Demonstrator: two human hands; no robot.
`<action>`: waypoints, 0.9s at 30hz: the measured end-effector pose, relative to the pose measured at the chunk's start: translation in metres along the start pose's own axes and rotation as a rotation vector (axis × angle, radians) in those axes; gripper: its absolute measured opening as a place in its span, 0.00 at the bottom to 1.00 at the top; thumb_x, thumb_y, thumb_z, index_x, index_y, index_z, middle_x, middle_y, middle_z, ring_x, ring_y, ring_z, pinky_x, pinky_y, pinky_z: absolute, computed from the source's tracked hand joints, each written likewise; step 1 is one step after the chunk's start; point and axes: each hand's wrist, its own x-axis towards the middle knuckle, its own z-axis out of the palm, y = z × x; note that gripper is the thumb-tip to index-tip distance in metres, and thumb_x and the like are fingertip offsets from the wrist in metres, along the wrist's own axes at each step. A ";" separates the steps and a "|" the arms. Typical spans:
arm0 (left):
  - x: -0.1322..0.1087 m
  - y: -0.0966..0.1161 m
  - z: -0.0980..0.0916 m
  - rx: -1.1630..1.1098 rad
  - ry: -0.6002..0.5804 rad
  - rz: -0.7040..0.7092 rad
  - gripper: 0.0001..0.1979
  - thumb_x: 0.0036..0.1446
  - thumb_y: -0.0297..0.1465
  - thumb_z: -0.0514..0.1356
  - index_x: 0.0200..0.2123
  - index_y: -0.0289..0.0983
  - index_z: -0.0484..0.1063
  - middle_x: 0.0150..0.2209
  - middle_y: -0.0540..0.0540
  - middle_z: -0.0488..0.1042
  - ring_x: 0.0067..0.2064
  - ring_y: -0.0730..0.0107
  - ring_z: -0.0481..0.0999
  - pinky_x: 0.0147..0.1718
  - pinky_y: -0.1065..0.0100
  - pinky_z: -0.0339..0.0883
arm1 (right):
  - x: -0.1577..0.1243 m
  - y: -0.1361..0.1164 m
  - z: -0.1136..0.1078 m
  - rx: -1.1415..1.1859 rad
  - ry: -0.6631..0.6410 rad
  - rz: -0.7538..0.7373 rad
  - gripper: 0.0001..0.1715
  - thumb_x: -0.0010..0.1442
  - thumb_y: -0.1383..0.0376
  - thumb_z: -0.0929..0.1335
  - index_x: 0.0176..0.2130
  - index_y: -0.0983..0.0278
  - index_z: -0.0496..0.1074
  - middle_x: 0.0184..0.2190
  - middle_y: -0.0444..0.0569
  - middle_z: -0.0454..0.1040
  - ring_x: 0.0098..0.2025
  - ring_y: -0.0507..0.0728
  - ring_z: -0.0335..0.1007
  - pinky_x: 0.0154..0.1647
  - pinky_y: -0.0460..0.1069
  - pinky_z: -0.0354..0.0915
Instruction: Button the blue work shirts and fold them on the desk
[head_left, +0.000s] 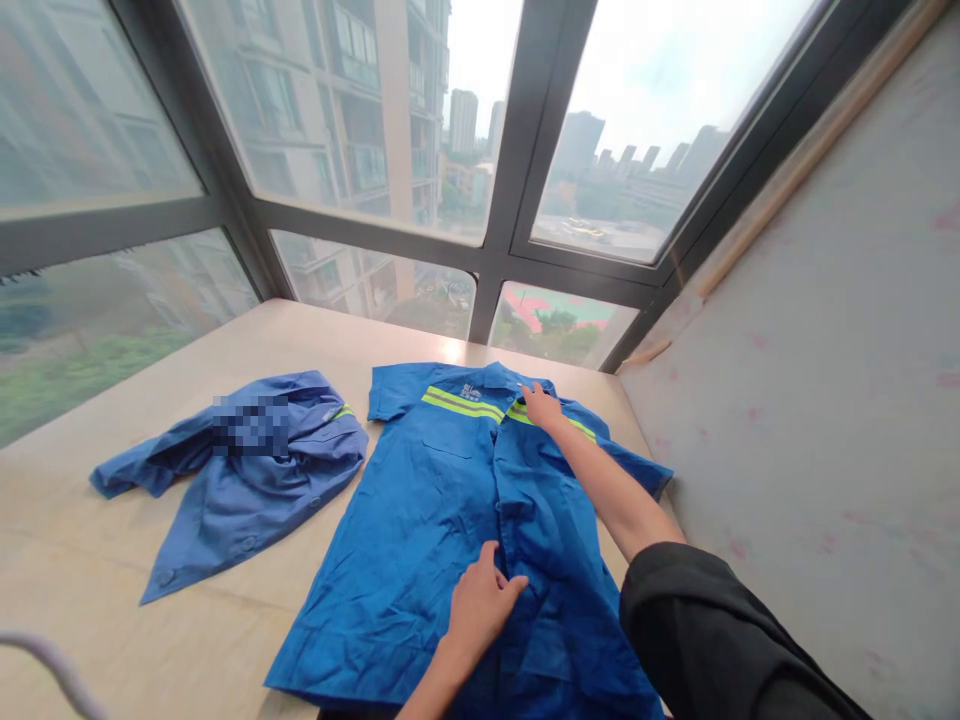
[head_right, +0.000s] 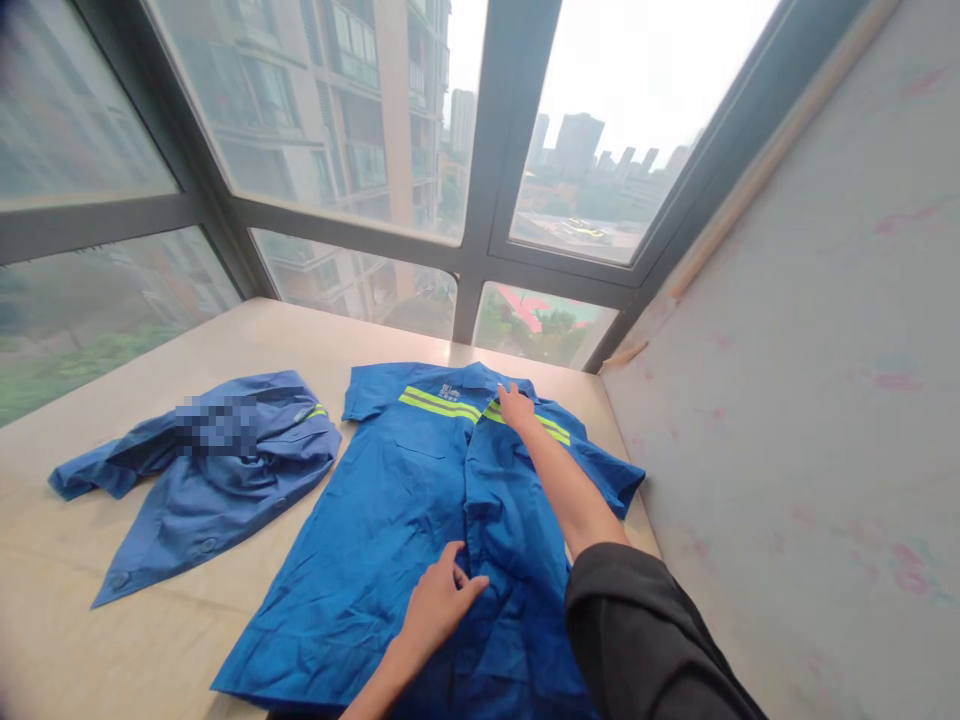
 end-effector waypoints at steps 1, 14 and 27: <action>0.003 -0.003 0.001 -0.065 -0.049 -0.021 0.22 0.53 0.34 0.59 0.51 0.32 0.70 0.29 0.46 0.78 0.36 0.61 0.78 0.36 0.67 0.66 | 0.007 0.003 0.000 -0.021 -0.014 -0.003 0.28 0.64 0.71 0.59 0.62 0.60 0.63 0.59 0.61 0.65 0.51 0.64 0.73 0.48 0.57 0.68; -0.018 -0.015 -0.004 -0.475 -0.439 -0.243 0.05 0.43 0.34 0.55 0.25 0.39 0.62 0.11 0.57 0.63 0.13 0.77 0.57 0.14 0.75 0.48 | 0.071 -0.015 0.032 -0.074 -0.038 -0.188 0.27 0.62 0.73 0.61 0.60 0.66 0.63 0.58 0.62 0.64 0.57 0.63 0.65 0.53 0.54 0.64; -0.021 -0.044 0.003 -0.490 -0.308 -0.211 0.22 0.51 0.51 0.61 0.31 0.41 0.56 0.22 0.59 0.51 0.20 0.79 0.55 0.14 0.76 0.61 | 0.072 0.003 0.009 -0.033 0.061 -0.207 0.23 0.68 0.65 0.57 0.60 0.62 0.66 0.56 0.59 0.71 0.61 0.67 0.58 0.60 0.60 0.53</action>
